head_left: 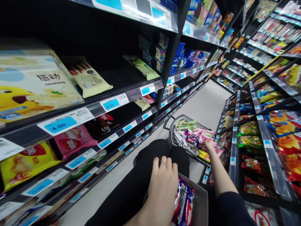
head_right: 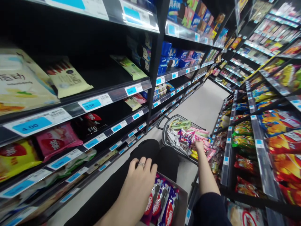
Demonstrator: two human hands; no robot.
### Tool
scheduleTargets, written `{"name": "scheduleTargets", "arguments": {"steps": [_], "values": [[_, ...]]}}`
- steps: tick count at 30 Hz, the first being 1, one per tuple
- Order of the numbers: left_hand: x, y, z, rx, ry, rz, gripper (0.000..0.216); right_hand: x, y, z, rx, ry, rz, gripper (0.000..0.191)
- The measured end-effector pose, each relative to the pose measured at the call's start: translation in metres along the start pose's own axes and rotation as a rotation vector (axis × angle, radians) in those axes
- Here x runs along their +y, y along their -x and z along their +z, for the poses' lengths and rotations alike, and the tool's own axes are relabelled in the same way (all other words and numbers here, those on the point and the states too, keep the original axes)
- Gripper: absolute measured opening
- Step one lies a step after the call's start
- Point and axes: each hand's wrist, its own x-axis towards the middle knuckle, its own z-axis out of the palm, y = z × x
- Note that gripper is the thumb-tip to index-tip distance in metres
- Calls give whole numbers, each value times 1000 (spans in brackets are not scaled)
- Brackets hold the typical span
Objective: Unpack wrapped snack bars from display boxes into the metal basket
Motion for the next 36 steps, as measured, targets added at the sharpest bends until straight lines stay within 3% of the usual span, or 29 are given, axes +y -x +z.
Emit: {"name": "scheduleTargets", "arguments": {"steps": [3, 6, 10, 12, 14, 16, 19, 21, 25, 31, 36], "values": [[-1, 1, 0, 83, -11, 13, 30, 6, 11, -5, -149, -49, 1, 29], [1, 2, -2, 96, -6, -8, 26, 3, 45, -21, -247, -100, -87, 26], [-6, 4, -10, 54, 26, 40, 30, -19, 141, -50, -334, -138, -314, 33], [-15, 5, -16, 78, 86, 100, 28, -33, 197, -55, -434, -96, -427, 24], [-25, 4, -22, 163, 158, 107, 17, -44, 242, -49, -563, 84, -622, 14], [-33, 5, -27, 252, 217, 80, 17, -48, 269, -34, -540, 202, -688, 25], [-38, 6, -31, 313, 284, 56, 14, -46, 281, -11, -443, 285, -731, 52], [-39, 9, -31, 315, 313, 66, 12, -43, 279, -3, -434, 277, -727, 57], [-37, 13, -32, 339, 351, 115, 14, -43, 279, -4, -499, 253, -719, 51], [-37, 15, -33, 372, 354, 114, 17, -50, 288, 0, -335, 472, -658, 48], [-38, 16, -31, 407, 321, 152, 17, -57, 291, -3, -438, 412, -556, 33]]}}
